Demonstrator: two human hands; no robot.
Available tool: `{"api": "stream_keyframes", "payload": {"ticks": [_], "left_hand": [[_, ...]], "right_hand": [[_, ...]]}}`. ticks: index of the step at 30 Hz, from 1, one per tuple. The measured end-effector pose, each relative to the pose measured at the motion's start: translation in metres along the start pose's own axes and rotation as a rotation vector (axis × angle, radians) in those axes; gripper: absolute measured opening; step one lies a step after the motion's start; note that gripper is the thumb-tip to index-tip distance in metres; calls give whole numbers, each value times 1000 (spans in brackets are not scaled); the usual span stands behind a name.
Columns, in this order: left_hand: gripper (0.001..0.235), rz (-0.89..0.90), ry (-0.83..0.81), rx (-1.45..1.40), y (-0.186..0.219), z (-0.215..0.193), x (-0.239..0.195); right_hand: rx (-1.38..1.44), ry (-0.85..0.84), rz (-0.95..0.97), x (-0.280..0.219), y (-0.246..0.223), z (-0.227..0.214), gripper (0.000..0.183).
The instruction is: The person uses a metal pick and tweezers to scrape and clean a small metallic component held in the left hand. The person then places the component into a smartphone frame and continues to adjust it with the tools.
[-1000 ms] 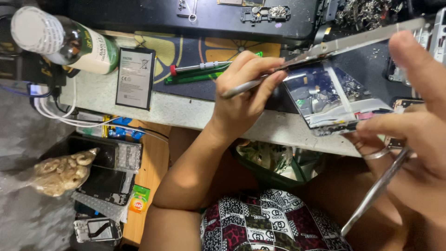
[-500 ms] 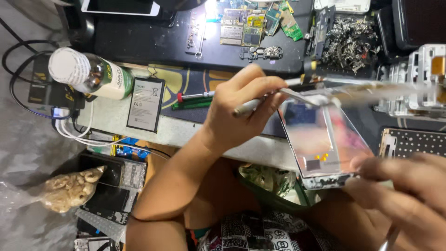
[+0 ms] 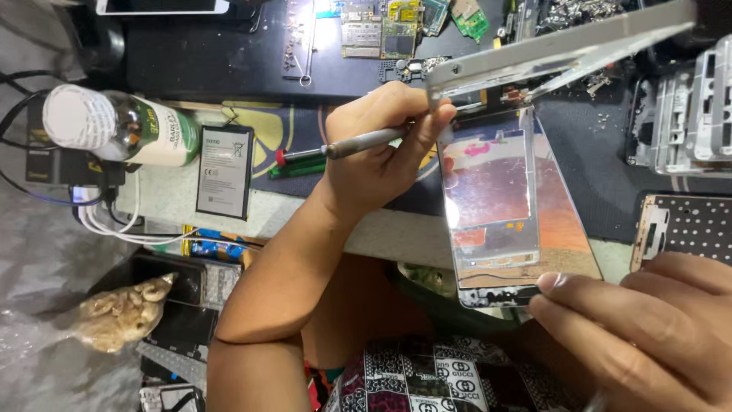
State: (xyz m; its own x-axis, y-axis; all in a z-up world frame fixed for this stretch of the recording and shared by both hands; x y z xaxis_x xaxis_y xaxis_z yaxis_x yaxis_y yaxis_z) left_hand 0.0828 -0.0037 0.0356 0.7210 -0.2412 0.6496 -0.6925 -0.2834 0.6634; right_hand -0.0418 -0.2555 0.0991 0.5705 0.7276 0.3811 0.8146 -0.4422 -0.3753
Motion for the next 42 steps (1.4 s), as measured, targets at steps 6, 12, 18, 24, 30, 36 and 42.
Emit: {"api": "stream_keyframes", "payload": {"ticks": [6, 12, 18, 24, 30, 36, 42], "left_hand": [[10, -32, 13, -97, 0, -1, -2], [10, -106, 71, -54, -4, -6, -4], [15, -111, 168, -19, -10, -14, -3], [16, -178, 170, -37, -15, -16, -3], [12, -186, 219, -81, -17, -16, -5], [13, -99, 241, 23, -17, -14, -4], [18, -91, 202, 22, -18, -8, -6]], "right_hand": [[-31, -7, -48, 1, -2, 2, 48], [-60, -32, -41, -3, -9, 12, 49], [-2, -73, -165, 7, -17, 15, 43], [-96, -95, -331, 23, -25, 25, 33], [-249, -61, -382, 21, -20, 51, 23], [-293, -198, -124, 14, 1, 71, 27], [-199, -26, 221, 26, 20, 55, 29]]}}
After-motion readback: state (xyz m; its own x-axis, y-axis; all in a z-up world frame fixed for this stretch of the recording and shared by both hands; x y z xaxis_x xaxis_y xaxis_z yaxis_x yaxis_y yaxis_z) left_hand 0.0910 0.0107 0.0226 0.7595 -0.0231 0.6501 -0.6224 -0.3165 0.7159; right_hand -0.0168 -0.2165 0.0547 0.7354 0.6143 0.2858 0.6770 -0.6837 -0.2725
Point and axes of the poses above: each hand's wrist, its own x-axis towards the middle knuckle, its own z-axis out of the palm, y = z × x, the point moved 3 cm from there along x, towards the middle knuckle, and after that the axes turned 3 degrees about y, right-handed, at the moved point
